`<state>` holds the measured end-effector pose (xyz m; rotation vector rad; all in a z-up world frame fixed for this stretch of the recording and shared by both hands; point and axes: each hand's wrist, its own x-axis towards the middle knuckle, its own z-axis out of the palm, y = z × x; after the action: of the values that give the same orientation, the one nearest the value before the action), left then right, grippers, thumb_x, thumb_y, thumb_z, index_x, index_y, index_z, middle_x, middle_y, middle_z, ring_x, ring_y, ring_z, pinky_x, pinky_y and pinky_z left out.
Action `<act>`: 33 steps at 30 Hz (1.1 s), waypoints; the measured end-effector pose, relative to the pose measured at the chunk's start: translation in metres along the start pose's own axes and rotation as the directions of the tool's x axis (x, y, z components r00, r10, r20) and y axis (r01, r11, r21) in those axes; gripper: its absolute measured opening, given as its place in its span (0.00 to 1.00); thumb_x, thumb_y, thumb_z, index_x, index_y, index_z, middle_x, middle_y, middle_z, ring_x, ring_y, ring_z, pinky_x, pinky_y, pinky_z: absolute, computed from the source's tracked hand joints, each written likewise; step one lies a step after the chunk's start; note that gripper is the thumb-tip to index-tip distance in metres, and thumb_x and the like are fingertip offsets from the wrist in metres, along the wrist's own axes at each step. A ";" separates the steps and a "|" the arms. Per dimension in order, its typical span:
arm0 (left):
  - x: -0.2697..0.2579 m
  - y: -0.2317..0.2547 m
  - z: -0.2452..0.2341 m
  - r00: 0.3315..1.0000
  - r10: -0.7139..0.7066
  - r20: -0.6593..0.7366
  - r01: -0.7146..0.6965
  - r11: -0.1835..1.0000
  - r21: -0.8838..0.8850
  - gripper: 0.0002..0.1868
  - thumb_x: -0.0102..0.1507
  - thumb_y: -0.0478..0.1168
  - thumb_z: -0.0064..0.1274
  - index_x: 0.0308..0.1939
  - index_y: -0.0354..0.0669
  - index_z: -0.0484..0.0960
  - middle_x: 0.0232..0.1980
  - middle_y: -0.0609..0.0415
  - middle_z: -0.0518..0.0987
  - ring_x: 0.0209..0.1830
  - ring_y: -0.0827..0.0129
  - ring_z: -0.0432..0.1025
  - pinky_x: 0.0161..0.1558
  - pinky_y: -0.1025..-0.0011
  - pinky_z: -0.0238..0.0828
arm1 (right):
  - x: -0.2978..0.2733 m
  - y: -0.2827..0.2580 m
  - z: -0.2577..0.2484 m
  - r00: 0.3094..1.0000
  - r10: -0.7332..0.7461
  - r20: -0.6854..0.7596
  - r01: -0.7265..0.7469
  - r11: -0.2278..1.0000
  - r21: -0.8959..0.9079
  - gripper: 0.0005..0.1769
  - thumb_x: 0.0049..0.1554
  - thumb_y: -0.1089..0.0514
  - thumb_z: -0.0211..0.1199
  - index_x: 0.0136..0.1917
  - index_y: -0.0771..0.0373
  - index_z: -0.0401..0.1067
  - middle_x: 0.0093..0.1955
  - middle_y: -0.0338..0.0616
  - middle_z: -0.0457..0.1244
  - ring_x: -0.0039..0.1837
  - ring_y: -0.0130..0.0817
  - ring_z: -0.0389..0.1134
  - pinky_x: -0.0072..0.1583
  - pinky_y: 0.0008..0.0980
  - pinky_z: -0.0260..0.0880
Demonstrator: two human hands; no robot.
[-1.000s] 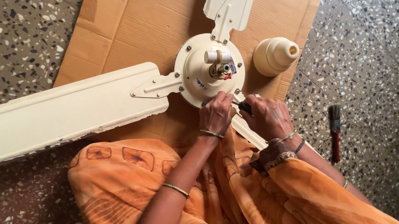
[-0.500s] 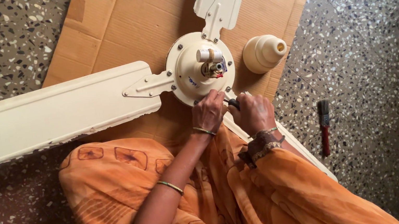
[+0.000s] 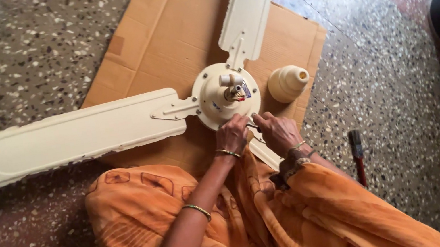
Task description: The person uses a screwdriver to tighten screws on the central hub of a ceiling fan. The fan blades are attached and resting on a cardboard sheet on the floor. The person works methodically around the hub, securing each screw.
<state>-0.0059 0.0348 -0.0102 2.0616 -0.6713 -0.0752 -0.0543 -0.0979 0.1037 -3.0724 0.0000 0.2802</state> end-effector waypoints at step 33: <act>0.006 -0.060 -0.122 0.871 -0.465 -0.158 0.460 0.885 -0.073 0.15 0.63 0.50 0.58 0.38 0.42 0.87 0.40 0.42 0.85 0.41 0.49 0.80 0.45 0.59 0.78 | 0.009 0.001 0.016 0.994 0.075 0.074 -0.074 0.997 -0.020 0.10 0.55 0.57 0.59 0.52 0.55 0.70 0.31 0.52 0.68 0.34 0.53 0.71 0.36 0.51 0.69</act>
<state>0.0627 0.1506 0.0113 2.1276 -0.0564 -0.1802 -0.0482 -0.0977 0.0859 -3.0811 0.1093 0.4010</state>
